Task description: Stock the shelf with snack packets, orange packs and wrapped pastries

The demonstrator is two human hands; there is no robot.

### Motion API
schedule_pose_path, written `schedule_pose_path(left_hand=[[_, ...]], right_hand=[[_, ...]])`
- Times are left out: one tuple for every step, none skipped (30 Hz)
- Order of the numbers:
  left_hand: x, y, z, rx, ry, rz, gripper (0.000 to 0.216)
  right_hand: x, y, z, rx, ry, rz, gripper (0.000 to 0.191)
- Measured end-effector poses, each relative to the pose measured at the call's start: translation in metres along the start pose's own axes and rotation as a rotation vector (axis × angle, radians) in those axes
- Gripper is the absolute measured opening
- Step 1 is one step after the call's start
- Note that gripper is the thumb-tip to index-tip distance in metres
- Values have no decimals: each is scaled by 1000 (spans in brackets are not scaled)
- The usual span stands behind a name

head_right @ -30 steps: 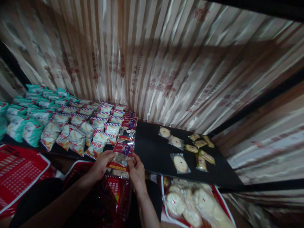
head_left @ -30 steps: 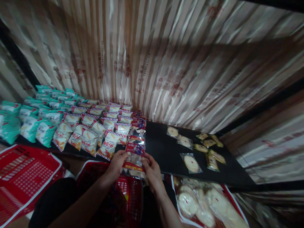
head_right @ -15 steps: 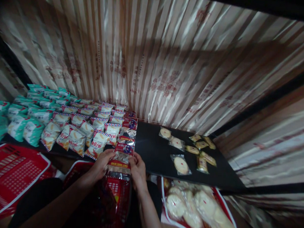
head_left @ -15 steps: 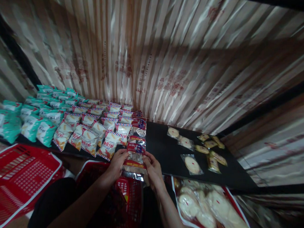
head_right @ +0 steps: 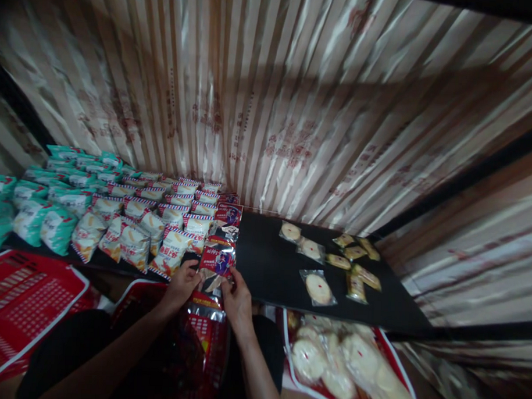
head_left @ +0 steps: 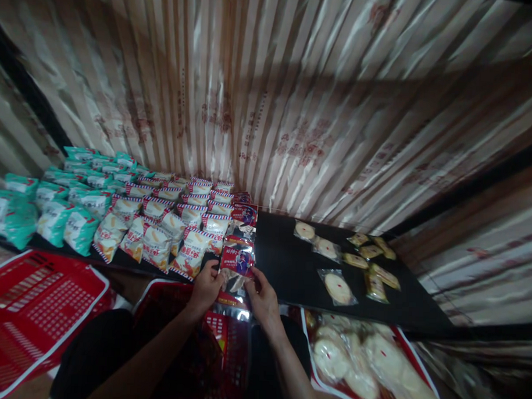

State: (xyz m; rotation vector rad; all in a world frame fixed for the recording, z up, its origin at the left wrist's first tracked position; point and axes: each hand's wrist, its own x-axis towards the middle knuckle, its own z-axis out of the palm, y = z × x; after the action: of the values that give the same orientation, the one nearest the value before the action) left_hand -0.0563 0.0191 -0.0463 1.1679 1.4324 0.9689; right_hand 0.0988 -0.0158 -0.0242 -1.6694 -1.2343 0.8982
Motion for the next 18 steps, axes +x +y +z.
schedule_pose_path(left_hand=[[0, -1, 0, 46, 17, 13, 39], [0, -1, 1, 88, 31, 24, 40], [-1, -1, 1, 124, 44, 35, 41], [-2, -1, 1, 154, 56, 49, 40], [-3, 0, 1, 176, 63, 64, 40], [-4, 1, 2, 187, 65, 74, 39], [-5, 2, 2, 189, 67, 82, 38], [-6, 2, 3, 184, 68, 86, 37], [-6, 3, 3, 173, 68, 91, 36], [-6, 4, 4, 160, 65, 94, 35], [-6, 4, 4, 145, 64, 97, 33], [-5, 5, 5, 134, 60, 100, 32], [-5, 5, 5, 129, 55, 103, 31], [-4, 5, 5, 131, 53, 105, 30], [-3, 6, 5, 137, 56, 105, 29], [-2, 6, 5, 147, 62, 105, 28], [-1, 6, 5, 156, 67, 104, 27], [-1, 6, 5, 160, 68, 104, 26]], right_hand=[[0, 0, 0, -63, 29, -31, 47], [0, 0, 0, -122, 56, -63, 46], [0, -1, -1, -174, 77, -93, 45], [0, -1, -1, -215, 86, -118, 44], [1, -1, -1, -246, 89, -137, 43], [1, -2, -2, -269, 87, -153, 41], [2, -2, -2, -286, 84, -167, 40], [2, -3, -2, -300, 80, -180, 40], [3, -4, -2, -310, 76, -189, 39], [4, -5, -2, -317, 75, -195, 39], [4, -6, -1, -320, 77, -197, 39], [4, -7, 0, -322, 79, -197, 39], [4, -7, 0, -324, 82, -195, 39], [4, -7, 1, -326, 83, -190, 39], [4, -7, 1, -330, 82, -184, 39], [4, -7, 1, -334, 78, -179, 40], [5, -8, 1, -339, 73, -174, 40], [5, -8, 1, -342, 69, -169, 41]])
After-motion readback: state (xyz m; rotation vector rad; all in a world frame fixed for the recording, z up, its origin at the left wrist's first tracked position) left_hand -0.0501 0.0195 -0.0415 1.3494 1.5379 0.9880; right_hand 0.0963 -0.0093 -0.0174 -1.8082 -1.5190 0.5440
